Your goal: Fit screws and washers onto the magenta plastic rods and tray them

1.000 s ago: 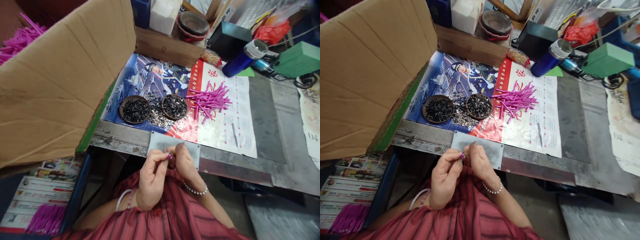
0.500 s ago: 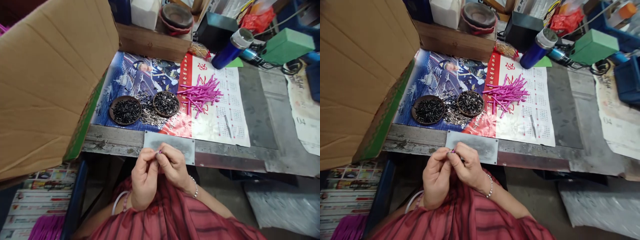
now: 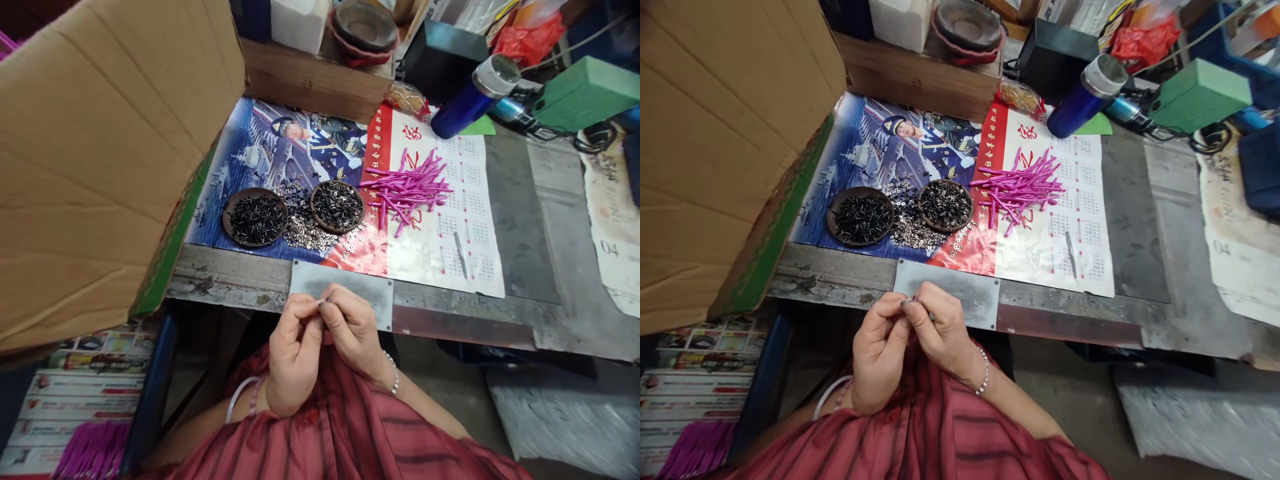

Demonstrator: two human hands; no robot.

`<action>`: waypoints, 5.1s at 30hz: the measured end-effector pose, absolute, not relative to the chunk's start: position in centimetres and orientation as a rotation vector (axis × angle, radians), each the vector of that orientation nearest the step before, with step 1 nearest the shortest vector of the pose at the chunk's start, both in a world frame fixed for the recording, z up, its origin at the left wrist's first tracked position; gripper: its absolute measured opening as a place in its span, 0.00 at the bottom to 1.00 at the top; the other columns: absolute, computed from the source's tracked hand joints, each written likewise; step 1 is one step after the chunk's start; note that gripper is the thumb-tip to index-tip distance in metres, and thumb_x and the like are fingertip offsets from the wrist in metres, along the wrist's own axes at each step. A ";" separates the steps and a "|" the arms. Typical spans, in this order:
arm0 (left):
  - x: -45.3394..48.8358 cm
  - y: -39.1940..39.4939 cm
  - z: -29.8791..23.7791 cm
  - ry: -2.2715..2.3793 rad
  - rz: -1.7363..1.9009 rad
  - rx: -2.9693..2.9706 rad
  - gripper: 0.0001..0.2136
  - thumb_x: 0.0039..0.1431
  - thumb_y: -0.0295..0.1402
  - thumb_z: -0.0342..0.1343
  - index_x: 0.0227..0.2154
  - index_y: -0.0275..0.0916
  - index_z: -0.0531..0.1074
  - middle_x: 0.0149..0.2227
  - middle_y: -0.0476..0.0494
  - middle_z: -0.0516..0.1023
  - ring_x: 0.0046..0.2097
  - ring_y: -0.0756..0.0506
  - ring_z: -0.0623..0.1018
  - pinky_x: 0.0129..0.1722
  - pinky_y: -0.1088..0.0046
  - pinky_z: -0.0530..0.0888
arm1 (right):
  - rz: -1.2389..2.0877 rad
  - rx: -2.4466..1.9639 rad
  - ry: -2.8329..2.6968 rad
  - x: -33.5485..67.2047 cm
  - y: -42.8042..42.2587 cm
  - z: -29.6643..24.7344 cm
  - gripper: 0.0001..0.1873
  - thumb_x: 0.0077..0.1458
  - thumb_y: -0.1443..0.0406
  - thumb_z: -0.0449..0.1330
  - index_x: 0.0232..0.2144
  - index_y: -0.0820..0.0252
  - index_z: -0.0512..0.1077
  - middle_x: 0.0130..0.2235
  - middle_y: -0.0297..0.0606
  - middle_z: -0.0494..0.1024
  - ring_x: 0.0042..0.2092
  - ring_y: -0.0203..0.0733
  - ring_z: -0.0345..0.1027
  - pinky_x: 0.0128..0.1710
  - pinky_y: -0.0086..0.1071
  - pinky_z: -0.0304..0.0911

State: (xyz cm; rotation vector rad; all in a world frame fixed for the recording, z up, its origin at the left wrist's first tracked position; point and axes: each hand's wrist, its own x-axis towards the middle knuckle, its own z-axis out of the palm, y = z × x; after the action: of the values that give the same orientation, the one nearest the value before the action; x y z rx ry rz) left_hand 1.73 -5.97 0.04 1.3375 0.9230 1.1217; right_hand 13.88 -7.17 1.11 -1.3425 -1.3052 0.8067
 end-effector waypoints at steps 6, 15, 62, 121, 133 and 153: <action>1.6 -6.0 -0.3 0.945 1.151 1.321 0.08 0.67 0.26 0.55 0.45 0.42 0.76 0.41 0.46 0.75 0.42 0.49 0.79 0.43 0.77 0.77 | 0.623 -1.396 -1.431 14.1 -7.2 1.4 0.11 0.70 0.60 0.53 0.34 0.57 0.68 0.34 0.37 0.70 0.37 0.42 0.67 0.35 0.35 0.66; 1.6 -6.0 -0.6 0.959 1.174 1.300 0.08 0.67 0.26 0.55 0.44 0.41 0.77 0.40 0.45 0.76 0.42 0.48 0.79 0.43 0.75 0.78 | 0.509 -1.468 -1.298 13.4 -7.8 1.4 0.05 0.62 0.71 0.62 0.37 0.56 0.75 0.34 0.37 0.77 0.36 0.41 0.71 0.35 0.34 0.70; 0.6 1.7 -1.4 0.661 0.320 2.638 0.13 0.66 0.21 0.48 0.41 0.39 0.77 0.38 0.41 0.77 0.42 0.39 0.74 0.40 0.62 0.67 | 0.766 -1.613 -0.956 20.1 -10.8 0.5 0.14 0.66 0.57 0.61 0.31 0.59 0.72 0.28 0.32 0.72 0.25 0.34 0.64 0.25 0.28 0.61; 2.4 -6.8 -0.4 0.921 0.807 0.803 0.08 0.64 0.37 0.62 0.42 0.41 0.75 0.27 0.54 0.69 0.25 0.55 0.65 0.25 0.82 0.65 | 0.557 -1.498 -1.389 15.4 -8.5 -0.6 0.14 0.70 0.60 0.52 0.30 0.56 0.65 0.29 0.35 0.71 0.31 0.40 0.67 0.31 0.32 0.62; 2.5 -6.7 -0.1 0.982 0.868 0.927 0.07 0.63 0.39 0.62 0.38 0.41 0.76 0.32 0.51 0.72 0.25 0.55 0.68 0.24 0.81 0.68 | 0.710 -1.571 -1.346 14.9 -8.6 -0.1 0.18 0.71 0.64 0.48 0.26 0.55 0.60 0.25 0.30 0.64 0.26 0.37 0.61 0.28 0.31 0.59; 0.8 -5.0 1.4 0.918 0.781 1.493 0.12 0.68 0.27 0.52 0.50 0.43 0.74 0.43 0.44 0.75 0.33 0.50 0.77 0.35 0.73 0.77 | 1.417 -0.988 -0.577 17.9 -7.9 -0.5 0.39 0.61 0.32 0.32 0.21 0.53 0.60 0.20 0.31 0.62 0.18 0.39 0.58 0.24 0.39 0.67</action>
State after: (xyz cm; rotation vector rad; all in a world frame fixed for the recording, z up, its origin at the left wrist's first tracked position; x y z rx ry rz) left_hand 0.76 -5.01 1.38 1.4931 0.9179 0.7808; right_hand 17.94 -7.95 -0.53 -0.9875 -0.5772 1.4175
